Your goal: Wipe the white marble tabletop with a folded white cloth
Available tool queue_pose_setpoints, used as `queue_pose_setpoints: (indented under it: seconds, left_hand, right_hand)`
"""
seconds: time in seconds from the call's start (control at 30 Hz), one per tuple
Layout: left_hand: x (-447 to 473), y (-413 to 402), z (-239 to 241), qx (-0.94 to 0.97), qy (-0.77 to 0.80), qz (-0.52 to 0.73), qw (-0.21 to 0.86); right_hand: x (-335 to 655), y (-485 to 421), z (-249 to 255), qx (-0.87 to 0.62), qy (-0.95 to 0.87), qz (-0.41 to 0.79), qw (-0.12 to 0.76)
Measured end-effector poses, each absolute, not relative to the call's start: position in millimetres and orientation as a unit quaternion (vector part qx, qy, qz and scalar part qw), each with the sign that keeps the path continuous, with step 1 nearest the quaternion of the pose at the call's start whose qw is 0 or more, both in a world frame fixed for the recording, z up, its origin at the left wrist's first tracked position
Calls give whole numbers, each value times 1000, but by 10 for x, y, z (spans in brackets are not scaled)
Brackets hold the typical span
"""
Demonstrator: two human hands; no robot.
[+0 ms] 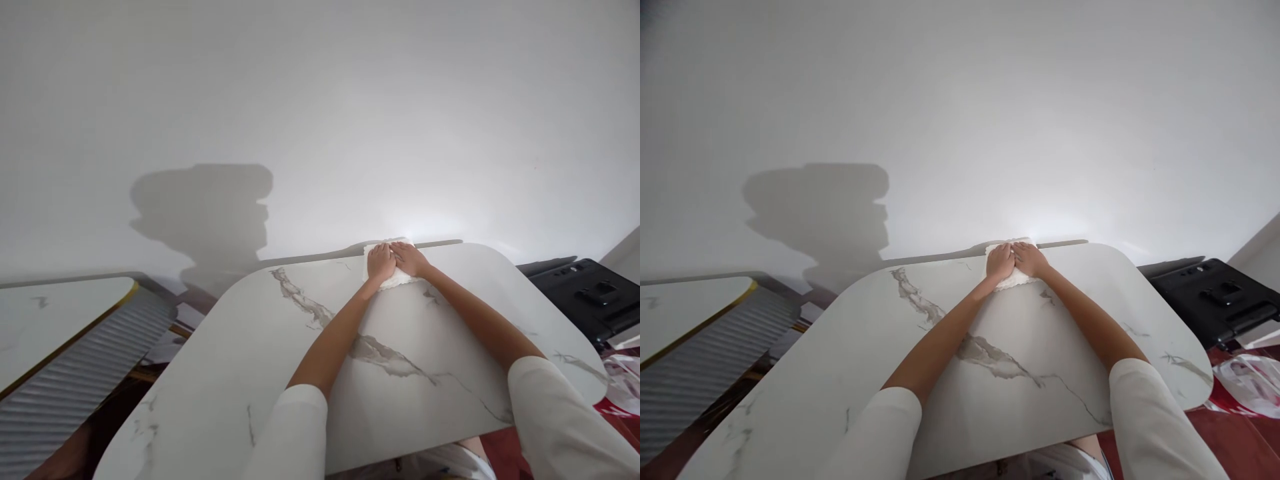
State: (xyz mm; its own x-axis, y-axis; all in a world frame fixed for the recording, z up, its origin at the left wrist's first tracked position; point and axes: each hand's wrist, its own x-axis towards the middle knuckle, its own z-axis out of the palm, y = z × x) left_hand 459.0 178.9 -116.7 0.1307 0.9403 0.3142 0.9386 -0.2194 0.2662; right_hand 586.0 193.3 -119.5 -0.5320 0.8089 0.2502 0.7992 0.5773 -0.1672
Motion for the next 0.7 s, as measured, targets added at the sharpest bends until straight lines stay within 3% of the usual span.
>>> queue_pose_setpoints:
  seconds: [0.37, 0.7]
  left_hand:
    - [4562, 1067, -1140, 790, 564, 236, 49]
    - [4412, 105, -1147, 763, 583, 248, 125]
  right_hand:
    - [5854, 1014, -1177, -512, -848, -10, 136]
    - [5781, -2, -1205, -466, -869, -32, 165]
